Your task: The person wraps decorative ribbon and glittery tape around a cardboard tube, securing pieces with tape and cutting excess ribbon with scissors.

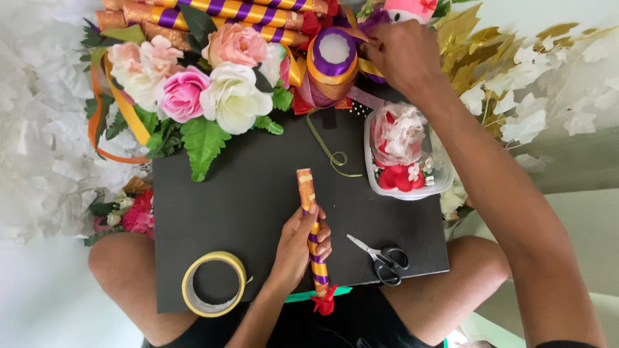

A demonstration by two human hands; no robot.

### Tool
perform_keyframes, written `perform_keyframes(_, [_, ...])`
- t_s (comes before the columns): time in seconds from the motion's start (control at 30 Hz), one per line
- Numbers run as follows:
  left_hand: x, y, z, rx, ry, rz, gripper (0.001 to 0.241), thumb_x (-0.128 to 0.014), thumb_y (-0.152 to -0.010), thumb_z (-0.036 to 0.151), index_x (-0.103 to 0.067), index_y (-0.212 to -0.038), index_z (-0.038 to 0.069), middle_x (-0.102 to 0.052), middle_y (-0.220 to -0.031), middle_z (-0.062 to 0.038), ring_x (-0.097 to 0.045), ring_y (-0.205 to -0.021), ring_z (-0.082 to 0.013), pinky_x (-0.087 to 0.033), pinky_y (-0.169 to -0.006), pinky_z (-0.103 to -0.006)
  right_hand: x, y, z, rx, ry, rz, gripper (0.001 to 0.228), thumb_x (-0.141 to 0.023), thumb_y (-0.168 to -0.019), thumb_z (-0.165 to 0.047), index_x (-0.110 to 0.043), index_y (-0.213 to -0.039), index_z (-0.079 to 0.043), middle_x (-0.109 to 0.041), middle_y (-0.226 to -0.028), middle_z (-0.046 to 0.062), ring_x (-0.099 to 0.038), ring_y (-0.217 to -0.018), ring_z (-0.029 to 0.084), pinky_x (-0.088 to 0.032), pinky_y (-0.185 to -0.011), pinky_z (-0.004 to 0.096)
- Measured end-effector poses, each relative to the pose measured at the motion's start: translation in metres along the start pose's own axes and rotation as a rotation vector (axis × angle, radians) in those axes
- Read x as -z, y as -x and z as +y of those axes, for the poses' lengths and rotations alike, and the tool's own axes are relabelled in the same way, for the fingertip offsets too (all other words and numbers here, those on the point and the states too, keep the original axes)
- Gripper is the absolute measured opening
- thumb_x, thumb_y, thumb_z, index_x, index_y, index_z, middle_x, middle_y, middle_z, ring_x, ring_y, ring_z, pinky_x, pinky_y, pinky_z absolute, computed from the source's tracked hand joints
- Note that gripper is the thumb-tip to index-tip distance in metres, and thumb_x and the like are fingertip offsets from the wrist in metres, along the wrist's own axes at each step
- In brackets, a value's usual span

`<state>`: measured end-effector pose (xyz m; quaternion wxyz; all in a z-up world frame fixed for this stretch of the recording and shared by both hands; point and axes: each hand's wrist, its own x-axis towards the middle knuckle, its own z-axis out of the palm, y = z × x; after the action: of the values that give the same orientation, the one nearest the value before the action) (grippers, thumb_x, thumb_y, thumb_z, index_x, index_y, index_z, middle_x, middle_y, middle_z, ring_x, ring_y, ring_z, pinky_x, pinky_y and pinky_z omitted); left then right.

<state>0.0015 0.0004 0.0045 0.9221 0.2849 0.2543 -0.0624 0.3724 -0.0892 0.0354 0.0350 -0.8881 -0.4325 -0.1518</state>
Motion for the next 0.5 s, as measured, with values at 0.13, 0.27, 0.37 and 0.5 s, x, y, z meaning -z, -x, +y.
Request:
perform_keyframes(0.13, [0.001, -0.001, 0.002, 0.005, -0.022, -0.014, 0.032, -0.052, -0.11, 0.037, -0.051, -0.098, 0.008, -0.045, -0.067, -0.002, -0.041, -0.049, -0.0095, -0.037, -0.048, -0.0266, -0.006, 0.002, 0.013, 0.061, 0.044, 0.036, 0.039, -0.077, -0.11, -0.016, -0.063, -0.074, -0.012, -0.055, -0.057, 0.004, -0.057, -0.05, 0.024, -0.044, -0.043, 0.039])
perform_keyframes(0.27, [0.008, -0.006, -0.004, 0.028, 0.044, -0.029, 0.031, -0.053, -0.109, 0.037, -0.053, -0.099, 0.008, -0.045, -0.068, -0.002, -0.04, -0.049, -0.0097, -0.036, -0.047, -0.0262, 0.026, -0.003, 0.011, 0.069, -0.3, 0.01, 0.019, -0.078, -0.113, -0.013, -0.085, -0.1, -0.002, -0.073, -0.07, 0.01, -0.062, -0.055, 0.024, -0.046, -0.052, 0.042])
perform_keyframes(0.37, [0.007, -0.006, -0.002, 0.037, 0.066, -0.033, 0.03, -0.052, -0.11, 0.036, -0.053, -0.1, 0.008, -0.046, -0.069, -0.002, -0.04, -0.05, -0.01, -0.036, -0.048, -0.0264, 0.038, -0.002, 0.013, -0.05, -0.525, -0.044, 0.019, -0.08, -0.115, -0.013, -0.084, -0.104, 0.001, -0.071, -0.071, 0.009, -0.055, -0.055, 0.016, -0.04, -0.05, 0.035])
perform_keyframes(0.5, [0.004, -0.005, 0.004, 0.05, 0.048, -0.012, 0.032, -0.052, -0.11, 0.038, -0.052, -0.097, 0.008, -0.045, -0.067, -0.003, -0.039, -0.048, -0.0108, -0.035, -0.047, -0.027, 0.059, 0.002, 0.012, -0.258, -0.826, -0.069, 0.013, -0.08, -0.115, -0.012, -0.082, -0.11, 0.0, -0.07, -0.075, 0.007, -0.056, -0.058, 0.009, -0.053, -0.056, 0.025])
